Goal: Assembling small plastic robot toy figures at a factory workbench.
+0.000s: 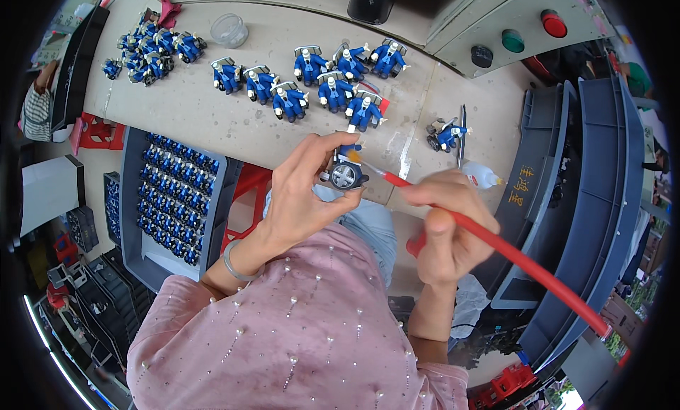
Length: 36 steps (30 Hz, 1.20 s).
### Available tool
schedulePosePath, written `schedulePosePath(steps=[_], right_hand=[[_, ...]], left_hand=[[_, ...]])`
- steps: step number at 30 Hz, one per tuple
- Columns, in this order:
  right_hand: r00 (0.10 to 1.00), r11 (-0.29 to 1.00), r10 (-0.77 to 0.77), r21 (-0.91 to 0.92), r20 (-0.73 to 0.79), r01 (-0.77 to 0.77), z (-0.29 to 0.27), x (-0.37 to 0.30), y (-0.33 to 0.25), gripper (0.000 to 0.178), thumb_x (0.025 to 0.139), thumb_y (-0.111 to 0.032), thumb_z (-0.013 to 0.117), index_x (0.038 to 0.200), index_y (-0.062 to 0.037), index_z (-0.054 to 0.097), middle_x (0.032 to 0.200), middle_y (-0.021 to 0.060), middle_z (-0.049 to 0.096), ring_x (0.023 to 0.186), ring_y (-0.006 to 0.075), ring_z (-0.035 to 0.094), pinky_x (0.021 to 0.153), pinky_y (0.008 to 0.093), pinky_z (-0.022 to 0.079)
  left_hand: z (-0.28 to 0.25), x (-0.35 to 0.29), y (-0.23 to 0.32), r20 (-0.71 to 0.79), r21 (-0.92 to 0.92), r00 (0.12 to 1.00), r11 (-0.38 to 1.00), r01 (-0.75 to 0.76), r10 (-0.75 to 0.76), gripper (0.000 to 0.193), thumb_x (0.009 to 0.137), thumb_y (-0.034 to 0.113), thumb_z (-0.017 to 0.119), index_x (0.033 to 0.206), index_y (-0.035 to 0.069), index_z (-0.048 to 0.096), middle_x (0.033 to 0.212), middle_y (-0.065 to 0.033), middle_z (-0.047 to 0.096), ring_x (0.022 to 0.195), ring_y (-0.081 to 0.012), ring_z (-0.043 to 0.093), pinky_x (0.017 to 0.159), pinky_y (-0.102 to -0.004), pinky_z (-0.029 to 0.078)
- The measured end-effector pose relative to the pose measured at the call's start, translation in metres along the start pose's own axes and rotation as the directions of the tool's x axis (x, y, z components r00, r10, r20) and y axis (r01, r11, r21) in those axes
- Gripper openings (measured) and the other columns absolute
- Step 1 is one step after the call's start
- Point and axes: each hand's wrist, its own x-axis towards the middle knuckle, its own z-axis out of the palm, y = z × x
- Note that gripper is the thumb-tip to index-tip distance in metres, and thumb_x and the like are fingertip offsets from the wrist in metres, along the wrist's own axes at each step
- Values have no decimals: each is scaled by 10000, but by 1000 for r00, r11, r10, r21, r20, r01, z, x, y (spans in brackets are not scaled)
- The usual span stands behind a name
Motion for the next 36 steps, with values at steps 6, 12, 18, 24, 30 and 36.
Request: schedulePosePath(steps=[6, 12, 18, 24, 30, 36], right_hand=[[991, 996, -81, 22, -103, 83, 2, 8, 0, 396, 938, -315, 541, 770, 35, 614, 703, 115, 599, 620, 167, 528, 582, 278, 391], [994, 996, 77, 50, -79, -73, -2, 3, 11, 294, 934, -195, 528, 809, 55, 618, 722, 106, 605, 625, 145, 538, 597, 261, 408], [968, 970, 242, 19, -65, -241, 6, 6, 14, 127, 891, -3, 557, 978, 30, 644, 1004, 123, 644, 888, 181, 600, 814, 297, 460], [928, 914, 373, 167, 14, -369, 22, -15, 25, 199, 824, 52, 644, 1019, 22, 615, 1013, 129, 640, 972, 189, 612, 866, 308, 470], [908, 880, 419, 237, 23, -412, 28, -15, 27, 176, 822, 68, 640, 990, 29, 607, 980, 121, 631, 944, 176, 616, 859, 300, 482], [909, 877, 415, 256, 26, -407, 30, -15, 31, 157, 833, 57, 635, 986, 32, 607, 972, 118, 630, 911, 170, 633, 813, 279, 504]], left_hand=[[0, -1, -3, 22, -32, 1000, 999, 7, -6, 546, 626, 10, 715, 1149, 45, 562, 876, -96, 547, 686, -199, 555, 616, -300, 475], [-8, 3, -2, 129, -162, 979, 971, 177, -157, 540, 646, -11, 716, 1158, 28, 547, 949, -82, 593, 758, -108, 609, 657, -242, 502], [-6, 2, -6, 274, -645, 927, 666, 375, -257, 560, 738, 28, 717, 1236, 65, 463, 1014, -49, 544, 878, -101, 562, 714, -263, 511], [-9, 6, -6, 382, -794, 894, 414, 446, -233, 594, 800, 0, 669, 1304, 48, 359, 1124, -99, 505, 998, -135, 565, 818, -265, 512], [-1, 2, -11, 327, -763, 921, 515, 391, -213, 631, 808, 154, 710, 1308, 30, 345, 1144, -155, 547, 972, -262, 645, 776, -327, 566], [0, 1, -8, 339, -760, 915, 508, 404, -220, 609, 793, 33, 692, 1299, 47, 354, 1150, -118, 511, 1015, -189, 581, 834, -304, 517]])
